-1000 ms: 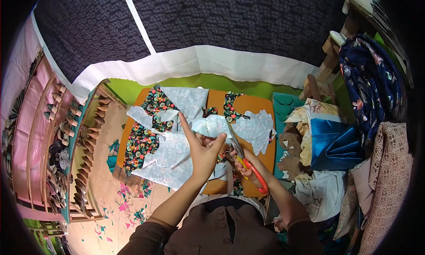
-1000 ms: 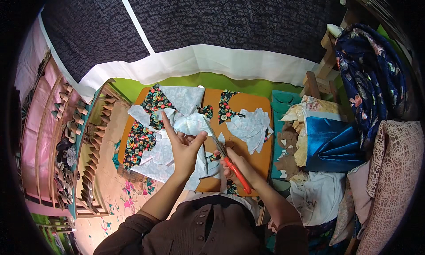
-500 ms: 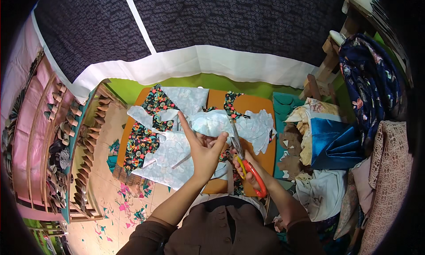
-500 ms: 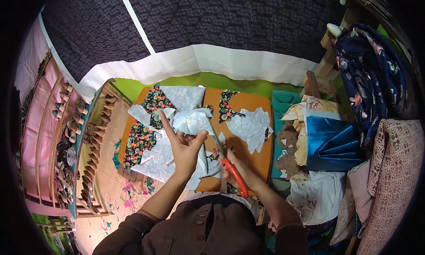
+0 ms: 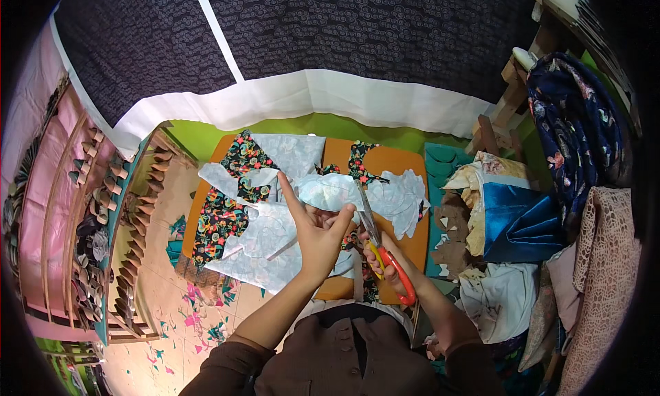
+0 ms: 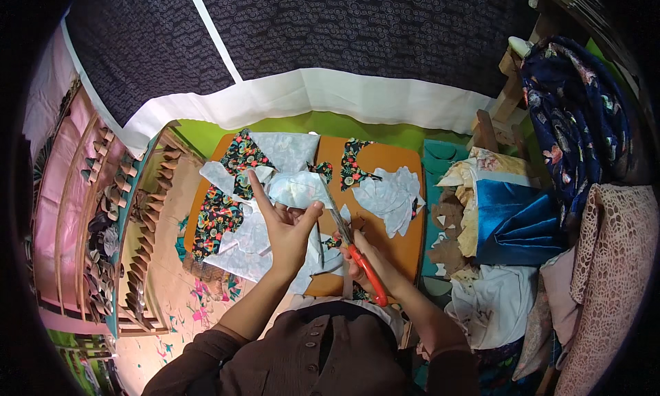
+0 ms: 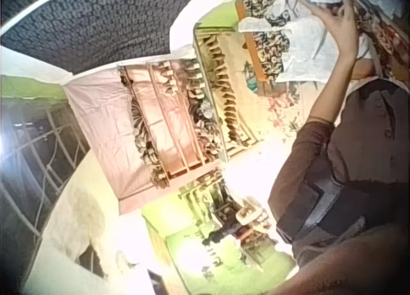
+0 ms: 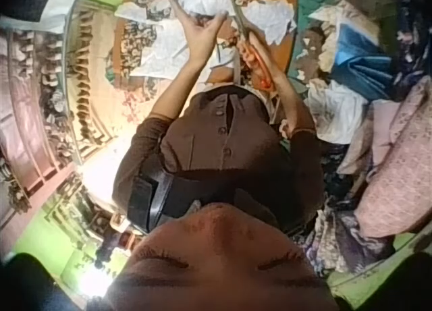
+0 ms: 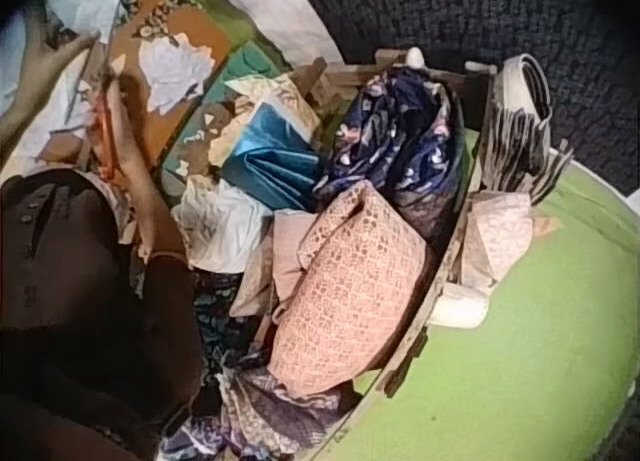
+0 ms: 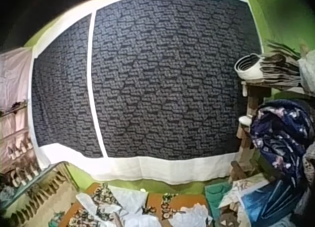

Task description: Cutting pattern pieces from floral and light-colored fabric using scissors.

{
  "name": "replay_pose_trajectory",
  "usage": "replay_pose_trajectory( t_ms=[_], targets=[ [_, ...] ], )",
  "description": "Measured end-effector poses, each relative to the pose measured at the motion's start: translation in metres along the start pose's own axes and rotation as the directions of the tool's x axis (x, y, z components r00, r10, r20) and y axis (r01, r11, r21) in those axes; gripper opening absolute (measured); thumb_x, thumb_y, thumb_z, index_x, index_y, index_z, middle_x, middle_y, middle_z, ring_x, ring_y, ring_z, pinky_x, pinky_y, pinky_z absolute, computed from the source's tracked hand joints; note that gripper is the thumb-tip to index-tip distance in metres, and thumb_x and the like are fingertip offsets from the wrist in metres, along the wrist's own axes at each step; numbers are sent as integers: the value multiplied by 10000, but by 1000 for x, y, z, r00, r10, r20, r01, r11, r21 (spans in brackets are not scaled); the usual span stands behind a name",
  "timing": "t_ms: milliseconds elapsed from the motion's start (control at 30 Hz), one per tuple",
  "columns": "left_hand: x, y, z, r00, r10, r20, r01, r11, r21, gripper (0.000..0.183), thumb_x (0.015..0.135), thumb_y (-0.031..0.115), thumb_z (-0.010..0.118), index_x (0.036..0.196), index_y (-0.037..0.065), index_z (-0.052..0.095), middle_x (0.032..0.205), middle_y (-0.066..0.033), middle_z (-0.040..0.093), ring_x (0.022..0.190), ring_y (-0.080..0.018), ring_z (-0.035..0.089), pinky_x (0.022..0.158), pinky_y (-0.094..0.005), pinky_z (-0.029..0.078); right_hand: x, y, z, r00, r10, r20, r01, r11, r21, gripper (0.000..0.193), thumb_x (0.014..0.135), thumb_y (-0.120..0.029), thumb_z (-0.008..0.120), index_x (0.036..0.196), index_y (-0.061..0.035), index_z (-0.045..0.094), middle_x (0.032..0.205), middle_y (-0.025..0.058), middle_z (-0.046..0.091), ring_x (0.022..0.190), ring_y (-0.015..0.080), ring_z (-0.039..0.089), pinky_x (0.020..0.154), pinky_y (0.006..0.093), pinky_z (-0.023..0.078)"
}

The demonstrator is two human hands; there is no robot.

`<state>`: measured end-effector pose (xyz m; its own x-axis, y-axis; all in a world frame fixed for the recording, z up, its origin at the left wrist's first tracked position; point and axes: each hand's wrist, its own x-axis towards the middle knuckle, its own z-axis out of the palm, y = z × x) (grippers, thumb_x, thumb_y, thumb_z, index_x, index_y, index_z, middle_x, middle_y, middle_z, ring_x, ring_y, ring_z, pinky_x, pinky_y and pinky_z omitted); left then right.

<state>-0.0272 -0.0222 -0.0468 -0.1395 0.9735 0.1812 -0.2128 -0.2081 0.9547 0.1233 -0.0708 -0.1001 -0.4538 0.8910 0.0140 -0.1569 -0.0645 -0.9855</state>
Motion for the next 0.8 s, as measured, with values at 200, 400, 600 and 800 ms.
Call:
replay_pose_trajectory(
  t_ms=[200,400,600,800],
  targets=[
    [-1,2,1,1000,1,-15,-1,1000,-13,987,713,-89,590,1343,133,-137,733,-24,439,610,-75,477,516,-194,404,1,1,1,1000,-26,-2,26,999,29,809,703,-643,491,1197,-24,327,783,3,387,654,72,369,597,210,343],
    [0,2,-3,1000,-1,-14,1,999,33,986,712,-85,595,1345,131,-130,723,-18,434,609,-70,469,517,-190,396,3,3,-2,989,138,-52,-134,989,69,768,708,-624,518,1157,-18,374,746,-5,406,678,82,414,622,220,369],
    [1,5,-2,1000,-16,-21,17,998,57,985,712,-83,596,1346,132,-126,704,-7,422,591,-61,452,511,-187,390,3,-7,2,943,310,-122,-287,942,175,773,691,-628,538,1131,-8,401,715,2,427,668,88,438,629,227,381],
    [5,4,-2,998,14,-62,-12,999,34,998,704,-64,616,1347,134,-121,688,-6,417,565,-61,444,496,-186,384,-2,-13,6,990,103,-95,-99,994,55,853,596,-665,591,1122,-20,405,740,-22,369,620,9,352,518,125,278]
  ],
)
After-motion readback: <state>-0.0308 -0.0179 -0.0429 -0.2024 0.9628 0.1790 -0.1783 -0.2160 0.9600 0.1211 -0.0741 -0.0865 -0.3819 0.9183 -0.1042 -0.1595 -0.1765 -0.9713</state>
